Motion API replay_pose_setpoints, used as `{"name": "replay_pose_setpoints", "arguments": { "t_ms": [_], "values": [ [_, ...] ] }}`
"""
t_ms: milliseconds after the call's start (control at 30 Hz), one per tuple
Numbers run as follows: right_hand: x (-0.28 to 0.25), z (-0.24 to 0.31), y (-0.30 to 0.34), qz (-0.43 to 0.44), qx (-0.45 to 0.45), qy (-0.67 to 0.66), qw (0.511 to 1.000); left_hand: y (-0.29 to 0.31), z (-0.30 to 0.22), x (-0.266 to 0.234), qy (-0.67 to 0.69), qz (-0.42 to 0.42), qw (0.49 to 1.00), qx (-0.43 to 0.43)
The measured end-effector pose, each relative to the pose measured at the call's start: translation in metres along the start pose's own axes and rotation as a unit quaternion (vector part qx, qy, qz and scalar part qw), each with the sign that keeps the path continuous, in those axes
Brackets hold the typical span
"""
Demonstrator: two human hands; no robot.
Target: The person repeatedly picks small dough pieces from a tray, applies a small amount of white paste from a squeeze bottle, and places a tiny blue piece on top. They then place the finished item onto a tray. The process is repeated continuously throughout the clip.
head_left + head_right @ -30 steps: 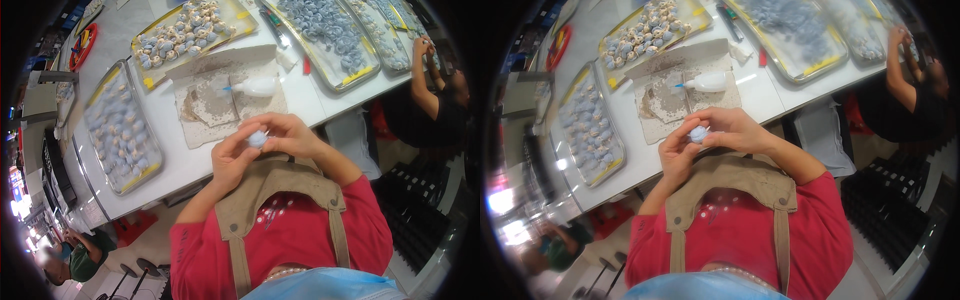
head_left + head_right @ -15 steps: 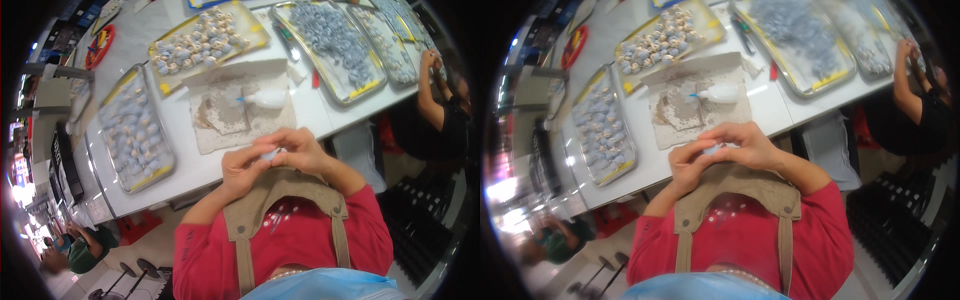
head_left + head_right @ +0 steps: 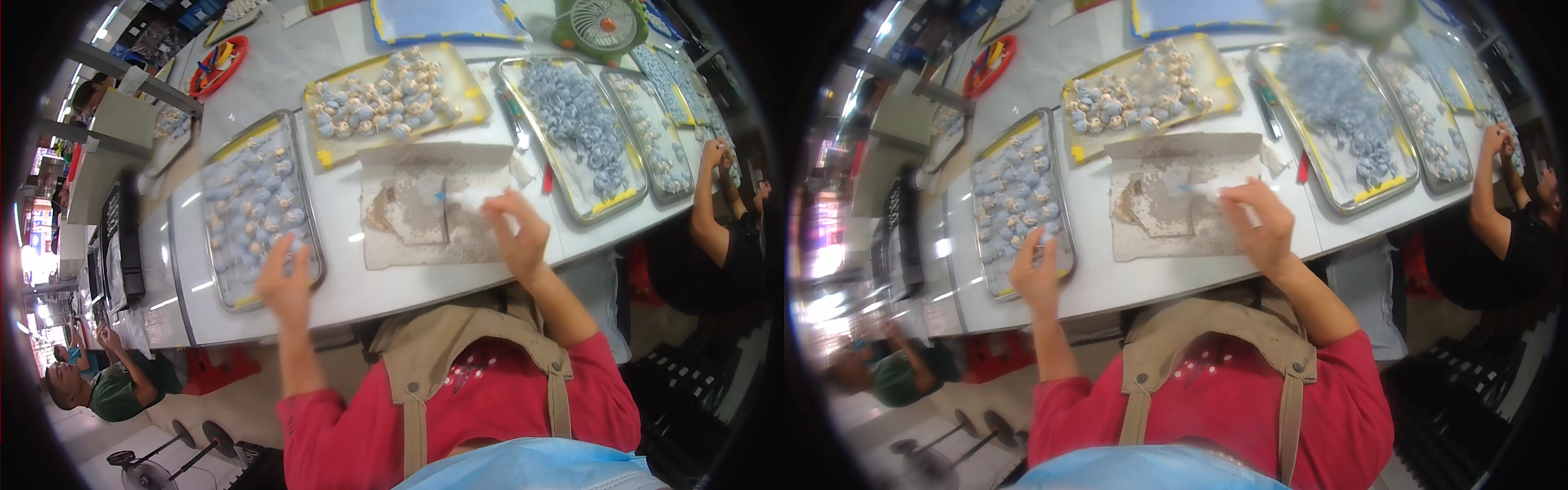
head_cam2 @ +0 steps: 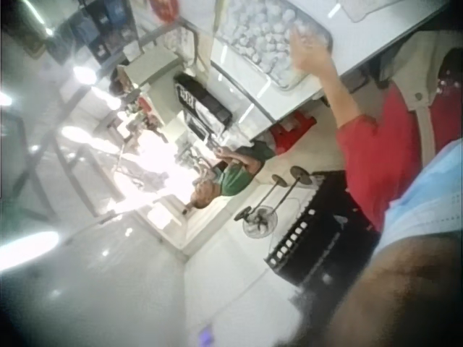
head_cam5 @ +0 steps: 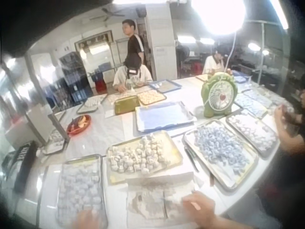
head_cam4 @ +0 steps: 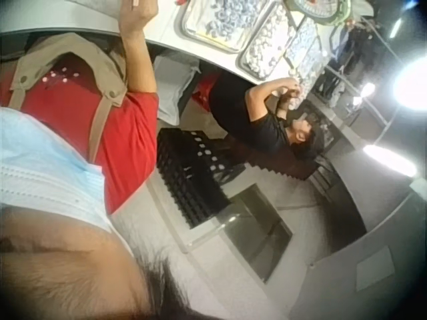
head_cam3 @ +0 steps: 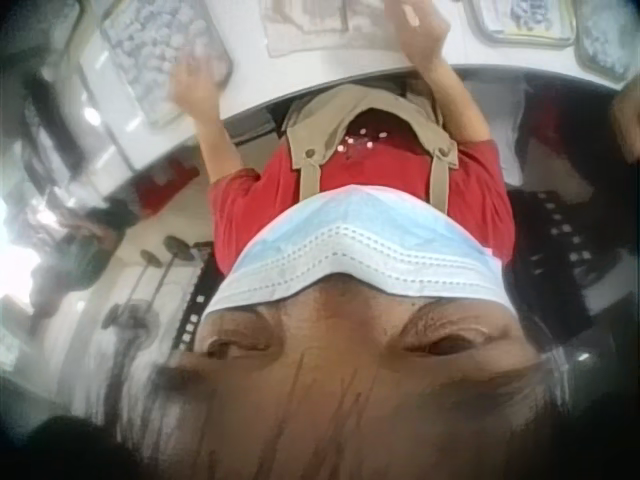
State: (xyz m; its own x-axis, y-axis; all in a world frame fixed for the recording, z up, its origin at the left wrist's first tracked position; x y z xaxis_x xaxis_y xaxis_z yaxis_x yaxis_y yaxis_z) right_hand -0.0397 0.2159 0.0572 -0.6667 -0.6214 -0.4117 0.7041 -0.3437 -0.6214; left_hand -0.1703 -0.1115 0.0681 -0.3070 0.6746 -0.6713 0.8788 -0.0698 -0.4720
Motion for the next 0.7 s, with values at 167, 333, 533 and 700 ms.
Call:
{"name": "replay_pose_setpoints", "arguments": {
  "t_ms": [167,333,533,700],
  "values": [
    [0.002,-0.033,-0.001,-0.054,0.095,0.027,0.994,-0.057,-0.015,0.014,-0.049,-0.005,0.994,0.100],
    [0.012,-0.043,0.004,0.002,0.172,0.018,0.985,-0.111,-0.081,0.120,0.070,0.073,0.976,0.195],
    [0.010,-0.040,0.004,0.024,0.130,0.044,0.990,-0.124,-0.079,0.197,-0.032,0.118,0.972,0.198],
    [0.010,-0.026,0.006,0.077,0.053,0.115,0.989,-0.128,-0.056,0.166,0.253,0.090,0.963,0.026]
  ]
}}
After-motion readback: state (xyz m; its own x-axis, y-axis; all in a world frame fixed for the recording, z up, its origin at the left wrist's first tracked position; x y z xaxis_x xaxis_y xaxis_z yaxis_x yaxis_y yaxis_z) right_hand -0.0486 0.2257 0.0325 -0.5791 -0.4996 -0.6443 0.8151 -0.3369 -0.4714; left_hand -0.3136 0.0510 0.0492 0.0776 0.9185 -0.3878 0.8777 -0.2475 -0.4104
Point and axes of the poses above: each hand's wrist, its own y-axis away from the middle knuckle, its own x-axis out of the palm, z = x × y, the point moved 8 cm from there along -y, towards the middle knuckle, and after that the axes turned 5 degrees about -z, right-handed, at the moved point
